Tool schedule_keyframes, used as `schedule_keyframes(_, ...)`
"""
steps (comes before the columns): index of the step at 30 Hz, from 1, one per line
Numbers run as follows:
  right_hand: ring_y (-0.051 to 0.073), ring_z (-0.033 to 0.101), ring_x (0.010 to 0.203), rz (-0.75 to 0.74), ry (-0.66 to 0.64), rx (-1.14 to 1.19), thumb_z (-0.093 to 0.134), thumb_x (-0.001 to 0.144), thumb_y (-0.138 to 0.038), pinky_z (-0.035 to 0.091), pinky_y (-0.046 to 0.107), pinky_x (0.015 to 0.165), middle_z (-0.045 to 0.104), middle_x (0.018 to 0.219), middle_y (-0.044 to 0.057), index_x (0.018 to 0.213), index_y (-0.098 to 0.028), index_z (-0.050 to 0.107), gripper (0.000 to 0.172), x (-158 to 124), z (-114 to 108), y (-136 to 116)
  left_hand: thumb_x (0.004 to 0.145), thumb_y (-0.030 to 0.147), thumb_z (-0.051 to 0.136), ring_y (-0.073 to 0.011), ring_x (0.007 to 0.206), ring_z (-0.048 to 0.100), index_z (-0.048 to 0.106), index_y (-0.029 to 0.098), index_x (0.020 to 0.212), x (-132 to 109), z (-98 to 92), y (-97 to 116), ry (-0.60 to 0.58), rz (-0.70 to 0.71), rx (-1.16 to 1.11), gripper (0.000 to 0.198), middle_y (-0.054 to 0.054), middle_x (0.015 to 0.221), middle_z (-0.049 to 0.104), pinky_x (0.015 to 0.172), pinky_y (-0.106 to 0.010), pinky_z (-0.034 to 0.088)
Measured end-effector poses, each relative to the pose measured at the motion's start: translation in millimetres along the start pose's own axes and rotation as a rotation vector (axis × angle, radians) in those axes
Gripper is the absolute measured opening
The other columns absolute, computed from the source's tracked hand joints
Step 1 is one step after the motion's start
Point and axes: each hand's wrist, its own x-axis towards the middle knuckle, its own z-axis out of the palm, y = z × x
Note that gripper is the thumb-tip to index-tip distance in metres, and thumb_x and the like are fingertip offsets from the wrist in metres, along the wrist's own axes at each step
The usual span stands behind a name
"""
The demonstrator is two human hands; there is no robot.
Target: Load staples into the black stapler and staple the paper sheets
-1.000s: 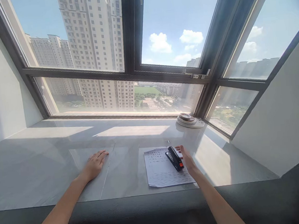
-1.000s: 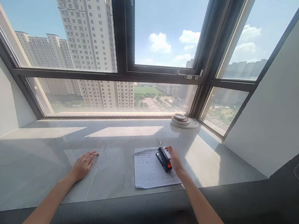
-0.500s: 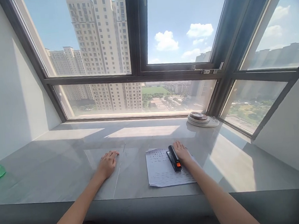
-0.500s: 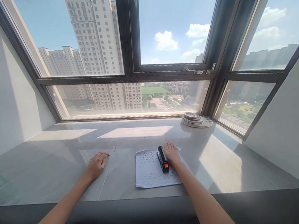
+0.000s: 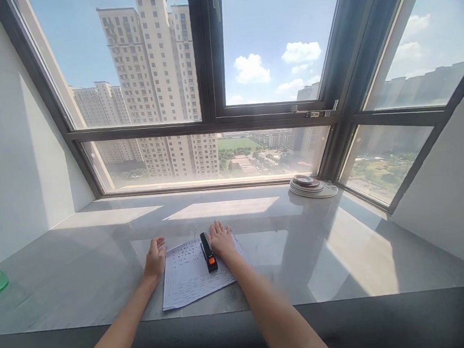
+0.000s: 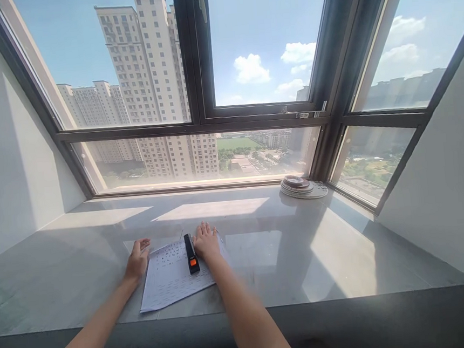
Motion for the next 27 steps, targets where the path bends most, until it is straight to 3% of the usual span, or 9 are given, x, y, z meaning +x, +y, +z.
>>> schedule_keyframes(3, 0.032, 0.008, 0.158, 0.027, 0.016, 0.025, 0.035, 0.104, -0.040, 0.012, 0.056, 0.124, 0.004, 0.170, 0.019, 0.165, -0.015, 0.011, 0.070, -4.5, -1.4, -2.3, 0.085, 0.032, 0.049, -0.0294, 0.123, 0.063, 0.054, 0.021, 0.112, 3.3, -1.6, -2.1, -0.004, -0.011, -0.050, 0.030, -0.014, 0.127, 0.066, 0.106, -0.045, 0.049)
schedule_keyframes(7, 0.032, 0.007, 0.158, 0.068, -0.002, 0.003, 0.032, 0.104, -0.043, 0.009, 0.050, 0.126, 0.009, 0.169, 0.023, 0.162, -0.002, 0.014, 0.073, -16.1, -7.4, 12.6, 0.082, 0.036, 0.052, -0.0312, 0.121, 0.064, 0.056, 0.021, 0.107, 2.7, 1.5, 1.4, -0.009, -0.019, -0.032, 0.030, -0.014, 0.123, 0.068, 0.106, -0.047, 0.049)
schedule_keyframes(11, 0.028, 0.006, 0.158, 0.071, -0.041, -0.056, 0.025, 0.105, -0.044, 0.004, 0.050, 0.127, 0.012, 0.170, 0.017, 0.161, -0.003, 0.023, 0.069, -31.5, -16.4, 42.1, 0.080, 0.037, 0.051, -0.0307, 0.116, 0.065, 0.058, 0.021, 0.103, 5.1, 2.6, -1.7, -0.025, 0.021, -0.008, 0.029, -0.015, 0.117, 0.070, 0.103, -0.045, 0.050)
schedule_keyframes(18, 0.024, 0.006, 0.159, 0.102, -0.060, -0.123, 0.019, 0.105, -0.045, 0.003, 0.047, 0.127, 0.011, 0.170, 0.011, 0.162, -0.005, 0.020, 0.070, -68.5, -49.0, 115.6, 0.082, 0.041, 0.048, -0.0291, 0.114, 0.065, 0.062, 0.023, 0.102, 5.6, 2.4, -4.6, -0.055, 0.048, 0.046, 0.031, -0.012, 0.116, 0.069, 0.102, -0.044, 0.050)
schedule_keyframes(24, 0.022, 0.007, 0.159, 0.140, -0.083, -0.165, 0.015, 0.105, -0.045, 0.004, 0.047, 0.128, 0.010, 0.170, 0.007, 0.163, -0.010, 0.018, 0.068, -84.4, -67.6, 165.3, 0.087, 0.045, 0.045, -0.0320, 0.121, 0.061, 0.063, 0.022, 0.107, -2.6, -6.2, 10.5, -0.156, -0.002, 0.061, 0.035, -0.013, 0.125, 0.065, 0.100, -0.046, 0.050)
schedule_keyframes(27, 0.024, 0.008, 0.159, 0.203, -0.037, -0.175, 0.018, 0.105, -0.043, 0.006, 0.048, 0.127, 0.010, 0.170, 0.009, 0.163, -0.008, 0.018, 0.068, -84.2, -65.7, 168.5, 0.088, 0.039, 0.044, -0.0338, 0.119, 0.060, 0.063, 0.021, 0.102, -16.3, -2.5, 31.0, -0.093, 0.036, 0.112, 0.029, -0.013, 0.119, 0.067, 0.099, -0.048, 0.049)
